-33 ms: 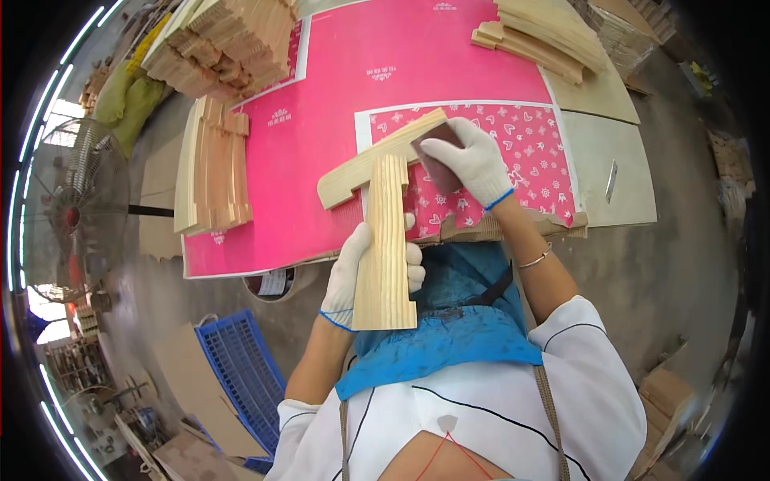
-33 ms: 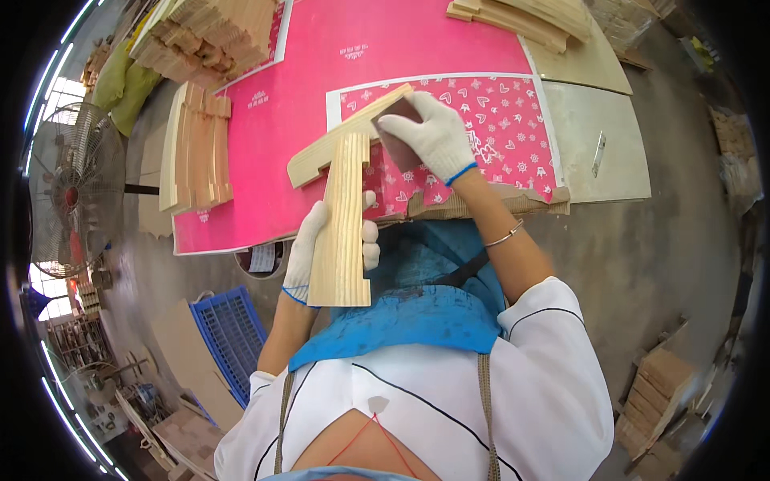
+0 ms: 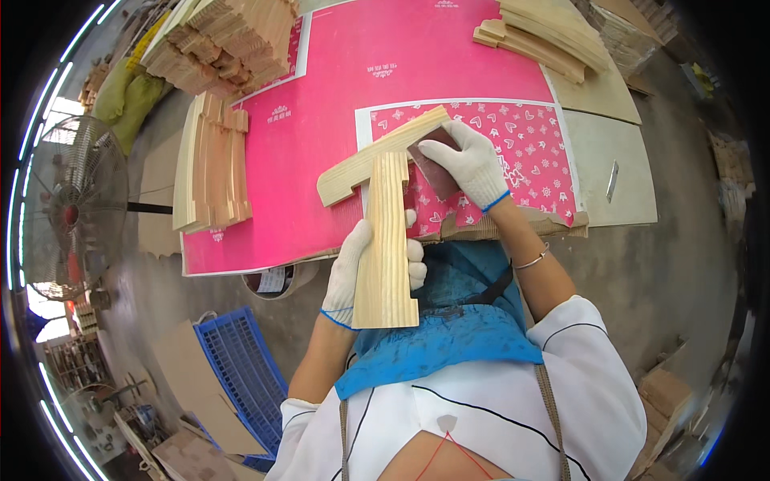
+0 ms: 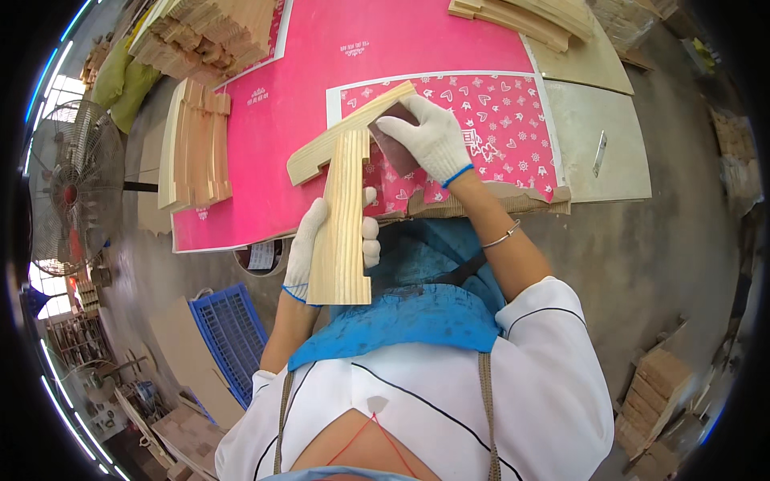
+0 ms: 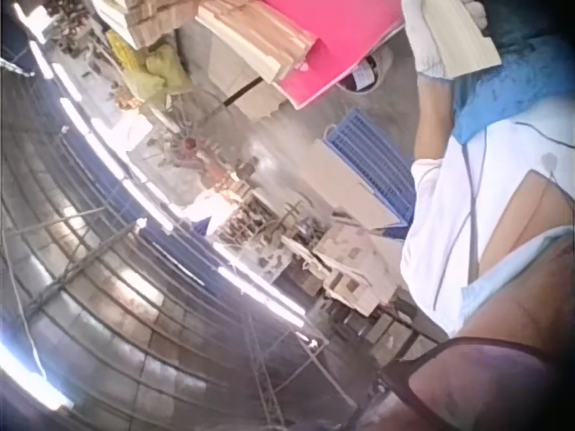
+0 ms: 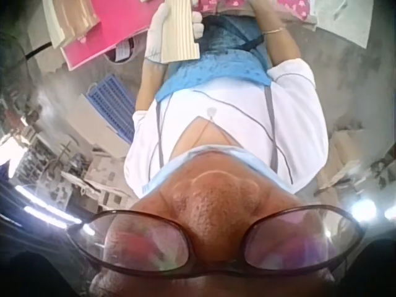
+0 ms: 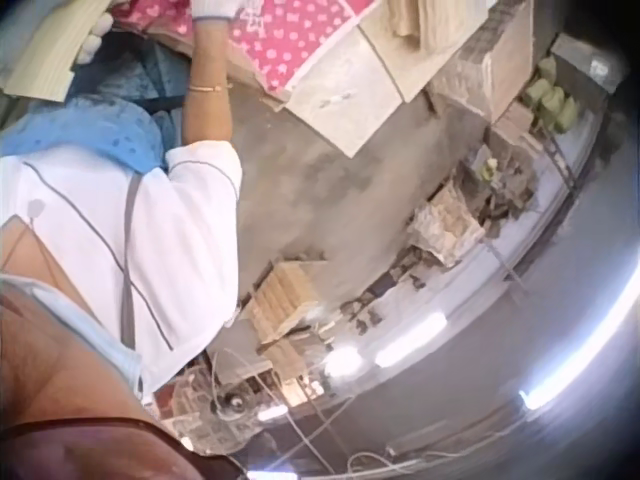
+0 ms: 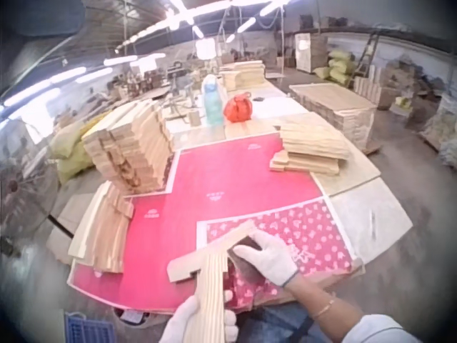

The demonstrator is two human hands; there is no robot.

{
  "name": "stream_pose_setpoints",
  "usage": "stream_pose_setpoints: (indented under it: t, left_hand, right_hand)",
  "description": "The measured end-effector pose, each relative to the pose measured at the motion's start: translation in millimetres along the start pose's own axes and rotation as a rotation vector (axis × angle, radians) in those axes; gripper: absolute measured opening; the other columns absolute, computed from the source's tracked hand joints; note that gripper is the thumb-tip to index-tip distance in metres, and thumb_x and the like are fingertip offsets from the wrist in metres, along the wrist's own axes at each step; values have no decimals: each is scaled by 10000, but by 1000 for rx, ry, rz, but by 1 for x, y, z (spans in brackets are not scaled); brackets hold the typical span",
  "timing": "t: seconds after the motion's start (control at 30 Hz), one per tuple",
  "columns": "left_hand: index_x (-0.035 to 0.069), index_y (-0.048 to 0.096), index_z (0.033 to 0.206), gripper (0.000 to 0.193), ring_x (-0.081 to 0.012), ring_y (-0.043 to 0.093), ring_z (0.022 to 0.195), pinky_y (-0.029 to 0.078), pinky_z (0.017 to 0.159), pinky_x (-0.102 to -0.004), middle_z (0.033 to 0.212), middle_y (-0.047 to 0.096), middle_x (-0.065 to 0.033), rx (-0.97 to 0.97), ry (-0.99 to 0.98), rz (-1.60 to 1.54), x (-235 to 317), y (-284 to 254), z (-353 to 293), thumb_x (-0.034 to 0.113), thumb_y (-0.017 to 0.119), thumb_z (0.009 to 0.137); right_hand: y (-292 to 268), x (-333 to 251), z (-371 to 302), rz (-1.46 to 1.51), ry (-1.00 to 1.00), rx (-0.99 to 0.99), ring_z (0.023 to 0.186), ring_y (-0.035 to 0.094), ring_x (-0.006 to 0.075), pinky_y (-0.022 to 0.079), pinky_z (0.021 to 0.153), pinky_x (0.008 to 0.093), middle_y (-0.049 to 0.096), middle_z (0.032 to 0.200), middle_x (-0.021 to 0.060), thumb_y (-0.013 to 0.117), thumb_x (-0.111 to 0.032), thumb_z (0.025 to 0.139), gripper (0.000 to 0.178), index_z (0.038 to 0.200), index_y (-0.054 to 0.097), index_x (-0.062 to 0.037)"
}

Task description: Sanding the edges and flat surfaces of wooden components using a piece of sandpaper at a workbench.

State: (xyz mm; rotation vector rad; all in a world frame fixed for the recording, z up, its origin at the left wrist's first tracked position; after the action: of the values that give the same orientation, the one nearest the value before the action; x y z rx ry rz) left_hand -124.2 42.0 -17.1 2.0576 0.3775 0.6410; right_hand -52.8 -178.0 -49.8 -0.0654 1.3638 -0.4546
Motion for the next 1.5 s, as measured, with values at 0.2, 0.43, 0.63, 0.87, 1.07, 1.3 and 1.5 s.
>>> stream_pose_setpoints:
  t: [0.2,0.43,0.63,0.87,1.07,1.3,1.5]
  left_hand:
    - [39,422,1384,594,-276,587,776,532,687,-366,958,584,-177,11,9,-96,-2,4,3,506,380,1020]
    - [37,418,1398,613,-278,583,773,515,671,-368,955,578,-172,28,21,-120,-7,8,2,516,362,1020]
    - [39,431,1395,613,-272,573,733,511,661,-375,948,584,-176,62,28,-119,-8,7,3,520,367,1020]
    - [61,428,1395,601,-250,554,713,488,637,-351,937,584,-175,69,34,-111,-11,7,3,525,371,1018]
    - [73,426,1397,597,-240,541,701,479,630,-344,922,577,-173,64,17,-141,-11,9,4,530,370,1018]
    - [72,429,1392,587,-243,548,675,474,596,-335,878,573,-169,154,81,-14,-15,9,3,521,382,1018]
    - [72,428,1393,587,-254,552,716,480,632,-353,910,574,-172,63,36,-134,-14,10,5,523,366,1021]
  right_hand:
    - [16,-17,-20,-90,-233,120,694,689,224,527,620,319,689,771,121,710,-163,848,169,939,667,-27]
    - [14,-1,-58,-359,-413,-6,607,648,267,507,562,352,657,706,105,733,-155,826,119,875,660,-75]
    - [20,-9,-49,-438,-139,-188,668,671,294,524,600,371,652,710,127,699,-191,851,129,878,651,-74]
    - [2,-26,-19,-62,-106,178,701,678,310,521,617,380,657,757,159,678,-240,869,182,932,688,-70]
    - [1,-17,-44,-330,-37,-153,710,665,317,523,645,375,645,759,167,682,-242,859,196,914,653,-56]
    - [5,-42,-4,67,-74,38,687,663,187,519,661,302,671,768,91,662,-214,894,208,949,659,-14]
    - [-2,-40,-29,-20,-157,175,718,655,122,517,659,288,685,789,60,694,-98,870,119,938,662,-6]
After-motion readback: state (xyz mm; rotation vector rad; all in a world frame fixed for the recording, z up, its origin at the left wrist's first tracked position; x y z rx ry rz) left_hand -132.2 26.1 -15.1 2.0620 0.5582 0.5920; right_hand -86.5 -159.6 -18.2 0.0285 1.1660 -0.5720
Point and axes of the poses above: each hand's wrist, its own z-axis towards the middle knuckle, its own y-axis out of the palm, x = y × z, the point moved 1 cm from there along z, towards the middle knuckle
